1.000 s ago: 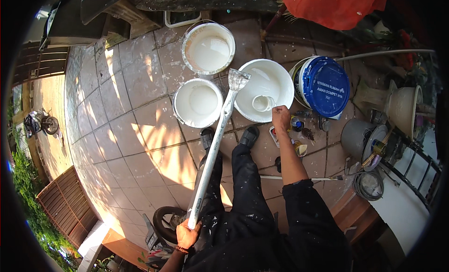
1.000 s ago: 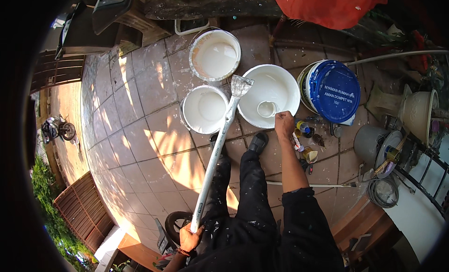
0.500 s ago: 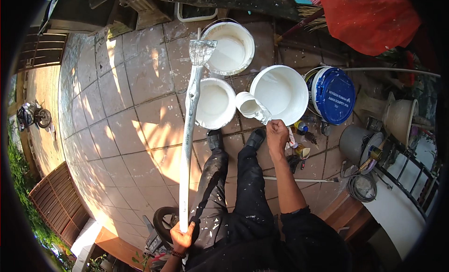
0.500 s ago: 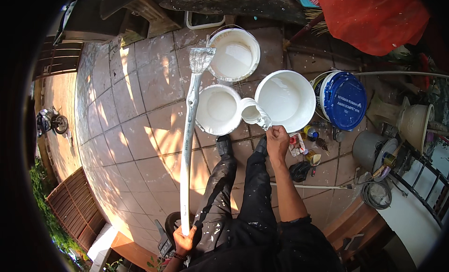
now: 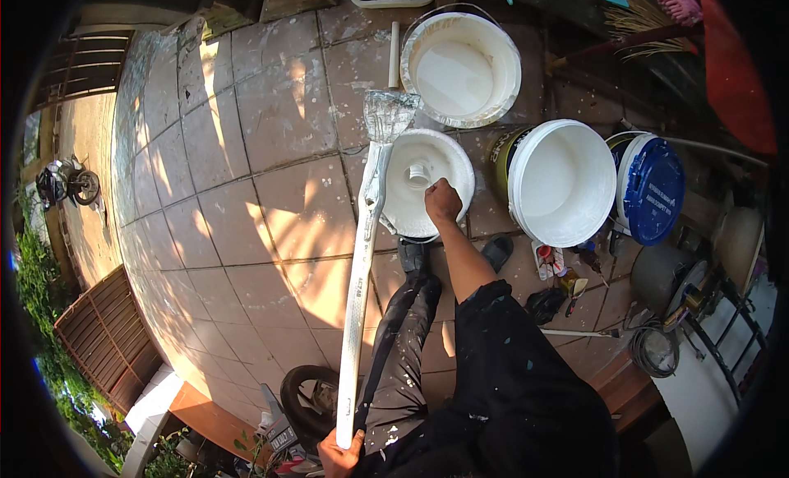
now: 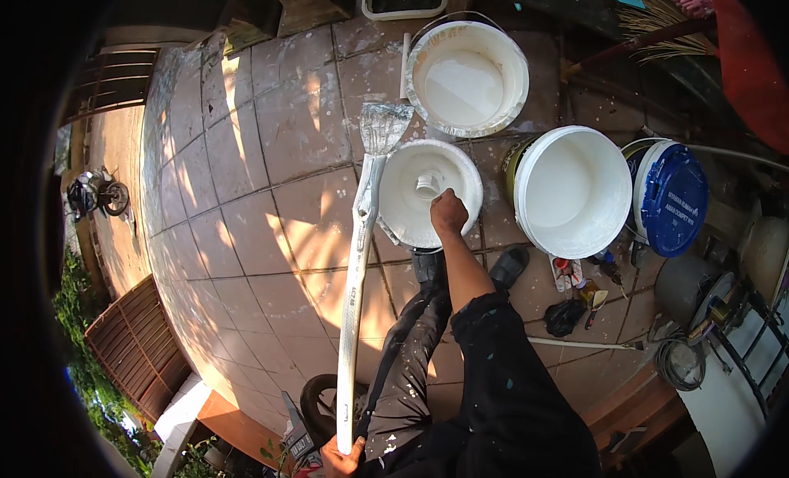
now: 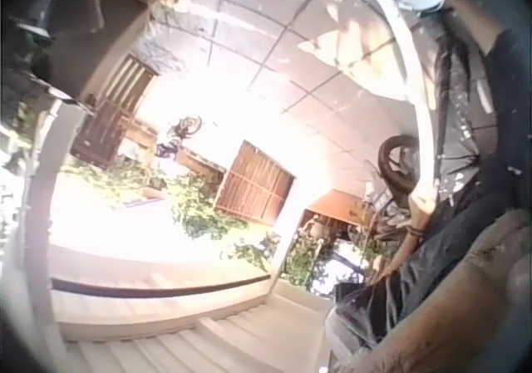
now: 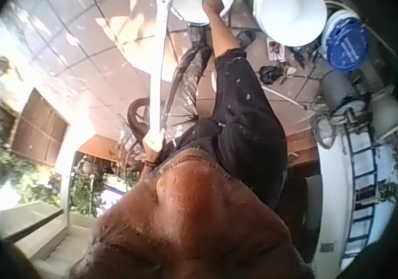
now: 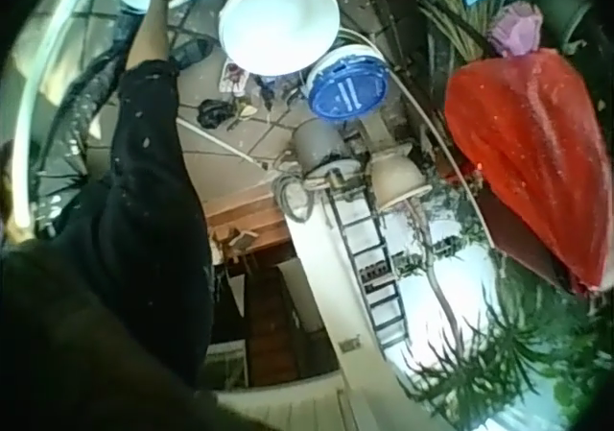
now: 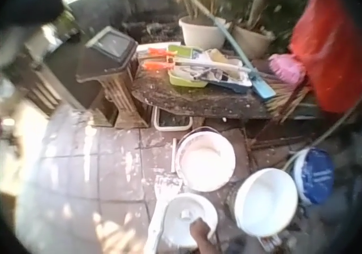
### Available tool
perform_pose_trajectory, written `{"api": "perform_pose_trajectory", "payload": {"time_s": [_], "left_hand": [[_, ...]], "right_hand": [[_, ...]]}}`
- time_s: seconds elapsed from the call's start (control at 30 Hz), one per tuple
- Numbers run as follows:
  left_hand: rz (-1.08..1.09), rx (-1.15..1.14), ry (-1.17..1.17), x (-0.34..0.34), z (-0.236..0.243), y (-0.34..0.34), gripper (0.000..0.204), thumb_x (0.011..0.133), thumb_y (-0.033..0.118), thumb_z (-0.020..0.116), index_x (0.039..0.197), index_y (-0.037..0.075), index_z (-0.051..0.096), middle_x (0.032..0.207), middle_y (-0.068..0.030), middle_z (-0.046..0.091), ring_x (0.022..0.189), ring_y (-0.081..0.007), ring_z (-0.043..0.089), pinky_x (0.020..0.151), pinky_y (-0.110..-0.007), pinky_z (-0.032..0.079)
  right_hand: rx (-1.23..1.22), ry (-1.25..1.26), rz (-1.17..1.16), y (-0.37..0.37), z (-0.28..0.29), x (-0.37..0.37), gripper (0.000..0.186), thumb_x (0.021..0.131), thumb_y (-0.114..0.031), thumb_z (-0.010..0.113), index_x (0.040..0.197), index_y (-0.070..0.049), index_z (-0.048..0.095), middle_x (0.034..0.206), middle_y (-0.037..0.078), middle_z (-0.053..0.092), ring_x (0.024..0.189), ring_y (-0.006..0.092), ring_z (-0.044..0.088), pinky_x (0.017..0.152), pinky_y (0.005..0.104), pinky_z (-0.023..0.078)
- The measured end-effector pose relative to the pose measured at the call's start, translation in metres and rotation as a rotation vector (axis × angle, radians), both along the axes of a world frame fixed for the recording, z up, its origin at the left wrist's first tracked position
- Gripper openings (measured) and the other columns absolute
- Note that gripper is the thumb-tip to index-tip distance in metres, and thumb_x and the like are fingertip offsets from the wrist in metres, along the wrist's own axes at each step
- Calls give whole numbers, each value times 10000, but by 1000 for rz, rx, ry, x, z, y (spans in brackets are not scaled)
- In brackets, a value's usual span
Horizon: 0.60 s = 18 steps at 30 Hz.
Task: Pouring paint into buckets and stirring the mixture with a pipe.
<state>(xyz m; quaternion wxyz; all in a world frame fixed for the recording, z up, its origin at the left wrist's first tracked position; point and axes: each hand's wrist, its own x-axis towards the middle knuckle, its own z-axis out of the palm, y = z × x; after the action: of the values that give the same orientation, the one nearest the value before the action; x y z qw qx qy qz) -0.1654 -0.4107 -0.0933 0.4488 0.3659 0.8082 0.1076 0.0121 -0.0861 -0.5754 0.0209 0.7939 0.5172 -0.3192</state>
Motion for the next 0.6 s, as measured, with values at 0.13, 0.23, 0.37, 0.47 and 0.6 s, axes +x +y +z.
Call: {"api": "perform_pose_trajectory", "payload": {"time_s": [0.13,0.23,0.37,0.47,0.6], "left_hand": [[119,-109,-8,-2,3,-2,196,889,103,764,773,5,641,632,-136,583,523,-260,507,508,-381,433],[157,-131,8,-2,1,-6,203,889,126,768,784,2,646,631,-135,592,524,-241,507,509,-375,438],[167,-127,-9,0,2,3,203,892,152,762,803,2,659,642,-135,607,523,-242,511,511,-368,446],[205,-174,-15,2,-2,-5,199,896,160,758,811,5,668,642,-131,613,521,-241,511,510,-362,452],[372,-219,-117,6,-12,-52,200,912,144,739,847,-30,665,652,-72,610,575,-153,513,524,-324,446]], "right_hand": [[-32,55,-126,-4,-6,-2,192,888,-244,635,971,-79,685,909,193,733,897,389,713,778,510,557],[-75,8,-111,-7,0,2,179,875,-239,644,939,-80,697,926,188,738,907,385,713,786,494,560],[-77,73,-133,-6,3,11,188,874,-241,646,940,-74,703,937,186,739,918,381,715,795,493,561],[-131,50,15,-5,3,12,208,881,-255,649,975,-81,714,947,170,744,915,370,717,787,486,564],[-46,89,-161,-7,4,16,215,880,-271,657,976,-87,715,946,164,745,914,371,717,793,480,563]]}}
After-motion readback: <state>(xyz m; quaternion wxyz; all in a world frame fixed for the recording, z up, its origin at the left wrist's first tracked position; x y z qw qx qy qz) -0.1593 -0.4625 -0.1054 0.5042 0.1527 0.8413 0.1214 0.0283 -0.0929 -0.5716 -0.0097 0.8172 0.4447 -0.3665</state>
